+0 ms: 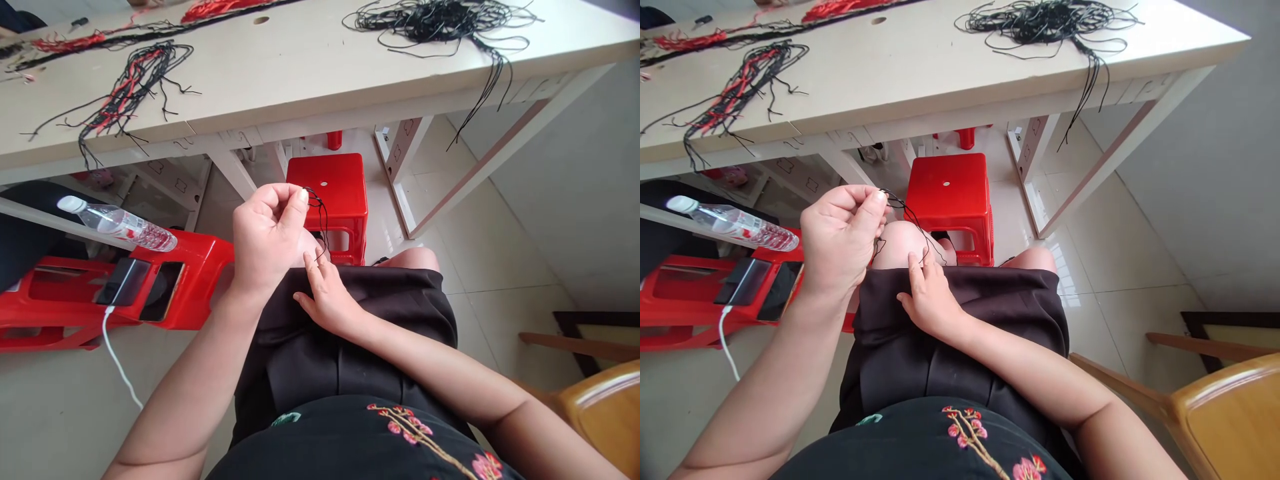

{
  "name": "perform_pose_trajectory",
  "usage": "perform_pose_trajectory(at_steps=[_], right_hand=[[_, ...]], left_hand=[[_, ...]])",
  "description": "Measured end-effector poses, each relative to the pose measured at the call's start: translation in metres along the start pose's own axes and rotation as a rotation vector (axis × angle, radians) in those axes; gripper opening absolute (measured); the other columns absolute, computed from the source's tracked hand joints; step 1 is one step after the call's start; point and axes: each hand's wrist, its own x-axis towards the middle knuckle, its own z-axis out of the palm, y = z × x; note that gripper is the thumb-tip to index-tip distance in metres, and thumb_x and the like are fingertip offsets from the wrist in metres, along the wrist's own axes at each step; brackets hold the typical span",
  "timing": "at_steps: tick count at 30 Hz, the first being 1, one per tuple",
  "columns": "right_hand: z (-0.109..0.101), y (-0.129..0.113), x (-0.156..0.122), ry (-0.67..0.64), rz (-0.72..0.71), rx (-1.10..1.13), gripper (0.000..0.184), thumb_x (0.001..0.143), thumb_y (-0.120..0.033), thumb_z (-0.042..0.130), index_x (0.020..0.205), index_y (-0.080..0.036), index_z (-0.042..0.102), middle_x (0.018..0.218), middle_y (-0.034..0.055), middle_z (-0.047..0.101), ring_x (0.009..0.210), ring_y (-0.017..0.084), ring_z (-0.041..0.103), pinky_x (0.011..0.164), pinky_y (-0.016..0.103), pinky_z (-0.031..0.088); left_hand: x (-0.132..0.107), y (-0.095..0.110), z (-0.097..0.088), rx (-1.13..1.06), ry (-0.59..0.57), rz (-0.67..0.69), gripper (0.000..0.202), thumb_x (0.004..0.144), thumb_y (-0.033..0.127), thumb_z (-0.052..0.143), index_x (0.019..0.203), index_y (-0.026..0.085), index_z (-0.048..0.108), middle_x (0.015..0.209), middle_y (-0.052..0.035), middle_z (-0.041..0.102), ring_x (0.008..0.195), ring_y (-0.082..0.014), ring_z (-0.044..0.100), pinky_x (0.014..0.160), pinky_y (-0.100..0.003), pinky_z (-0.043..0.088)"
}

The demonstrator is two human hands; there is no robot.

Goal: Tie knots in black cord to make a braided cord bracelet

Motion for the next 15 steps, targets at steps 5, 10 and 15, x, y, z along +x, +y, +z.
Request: perform_pose_trajectory(at_steps=[5, 10, 15], right_hand=[[-0.01, -0.005, 0.007, 0.132, -0.059, 0.107, 0.044, 0.079, -0.025, 0.06, 0.119, -0.014, 0.046, 0.148, 0.0226, 0.018, 0.141, 0.03, 0.009, 0.107, 0.054, 0.027], [-0.014, -0.009, 0.025, 0.36, -0.121, 0.363, 0.022, 0.079, -0.03, 0.062, 0.094, -0.02, 0.05, 0.134, 0.0166, 0.042, 0.125, 0.024, 0.044, 0.098, 0.044, 0.043], [-0.026, -0.02, 0.026, 0.372, -0.06, 0.46, 0.024, 0.087, -0.024, 0.049, 0.11, -0.024, 0.041, 0.094, 0.0051, 0.065, 0.076, 0.014, 0.064, 0.066, 0.029, 0.053]], left_hand=[[-0.001, 0.003, 0.001, 0.015, -0.009, 0.006, 0.011, 0.079, 0.027, 0.06, 0.077, 0.018, 0.063, 0.066, 0.0002, 0.063, 0.057, -0.0088, 0.056, 0.054, -0.021, 0.044], [-0.001, 0.003, 0.001, 0.017, -0.022, -0.01, 0.011, 0.078, 0.028, 0.06, 0.075, 0.017, 0.063, 0.062, 0.0007, 0.061, 0.051, -0.008, 0.052, 0.048, -0.02, 0.041], [0.002, -0.001, -0.003, 0.069, -0.015, -0.031, 0.015, 0.077, 0.031, 0.061, 0.076, 0.017, 0.064, 0.062, 0.0006, 0.061, 0.052, -0.0087, 0.052, 0.049, -0.02, 0.042]])
